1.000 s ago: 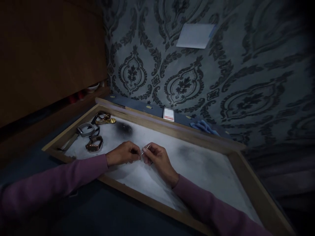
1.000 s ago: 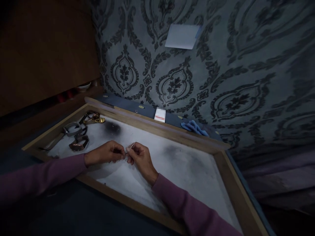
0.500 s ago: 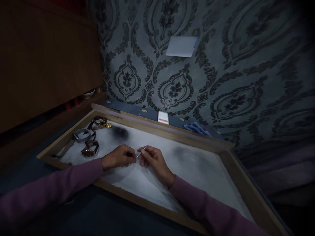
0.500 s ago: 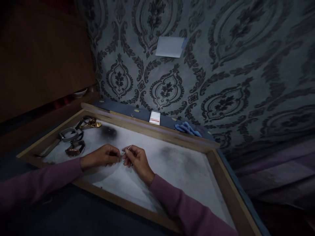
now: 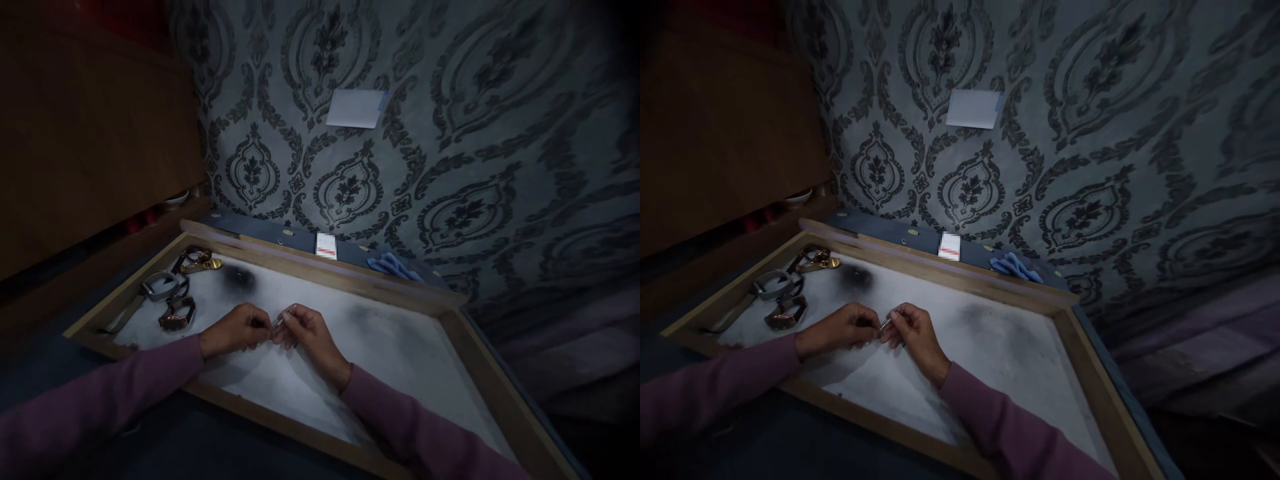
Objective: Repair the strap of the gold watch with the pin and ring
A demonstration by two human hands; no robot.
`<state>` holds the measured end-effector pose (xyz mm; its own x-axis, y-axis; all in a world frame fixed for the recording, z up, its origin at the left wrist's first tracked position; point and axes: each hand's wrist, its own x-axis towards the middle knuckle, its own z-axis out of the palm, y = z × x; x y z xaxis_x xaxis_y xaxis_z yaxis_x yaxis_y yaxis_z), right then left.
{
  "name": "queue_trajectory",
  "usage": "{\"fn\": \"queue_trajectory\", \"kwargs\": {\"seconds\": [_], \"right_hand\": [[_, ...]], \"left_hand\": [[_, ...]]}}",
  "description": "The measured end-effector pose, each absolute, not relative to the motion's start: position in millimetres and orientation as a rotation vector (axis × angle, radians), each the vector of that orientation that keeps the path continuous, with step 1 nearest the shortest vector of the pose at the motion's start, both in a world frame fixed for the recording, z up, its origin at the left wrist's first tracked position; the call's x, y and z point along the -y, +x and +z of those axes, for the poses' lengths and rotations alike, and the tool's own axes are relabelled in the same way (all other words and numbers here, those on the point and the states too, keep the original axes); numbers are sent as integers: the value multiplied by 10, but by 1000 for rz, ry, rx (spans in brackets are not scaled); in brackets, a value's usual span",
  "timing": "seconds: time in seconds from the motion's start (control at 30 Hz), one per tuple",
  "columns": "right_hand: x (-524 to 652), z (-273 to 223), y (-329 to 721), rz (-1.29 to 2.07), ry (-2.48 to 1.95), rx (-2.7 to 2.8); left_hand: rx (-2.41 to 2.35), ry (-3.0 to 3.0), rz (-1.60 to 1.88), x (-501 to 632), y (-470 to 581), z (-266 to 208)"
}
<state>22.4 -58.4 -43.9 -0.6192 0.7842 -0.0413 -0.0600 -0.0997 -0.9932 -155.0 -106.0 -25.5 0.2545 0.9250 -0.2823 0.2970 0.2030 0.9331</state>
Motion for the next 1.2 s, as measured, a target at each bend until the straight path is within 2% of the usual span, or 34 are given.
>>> {"fn": "queue_trajectory", "kwargs": {"seconds": [0.5, 0.87, 1.2], "right_hand": [[514, -423, 248, 1919, -869, 1295], [344, -460, 318, 1621, -879, 1537], [274, -535, 338, 1568, -911, 1561]], "left_hand": [[-1293, 1333, 640, 1040, -1571, -284], [-1297, 1374, 628, 1040, -1584, -303], [-1337, 1375, 581, 1048, -1576, -273]]}}
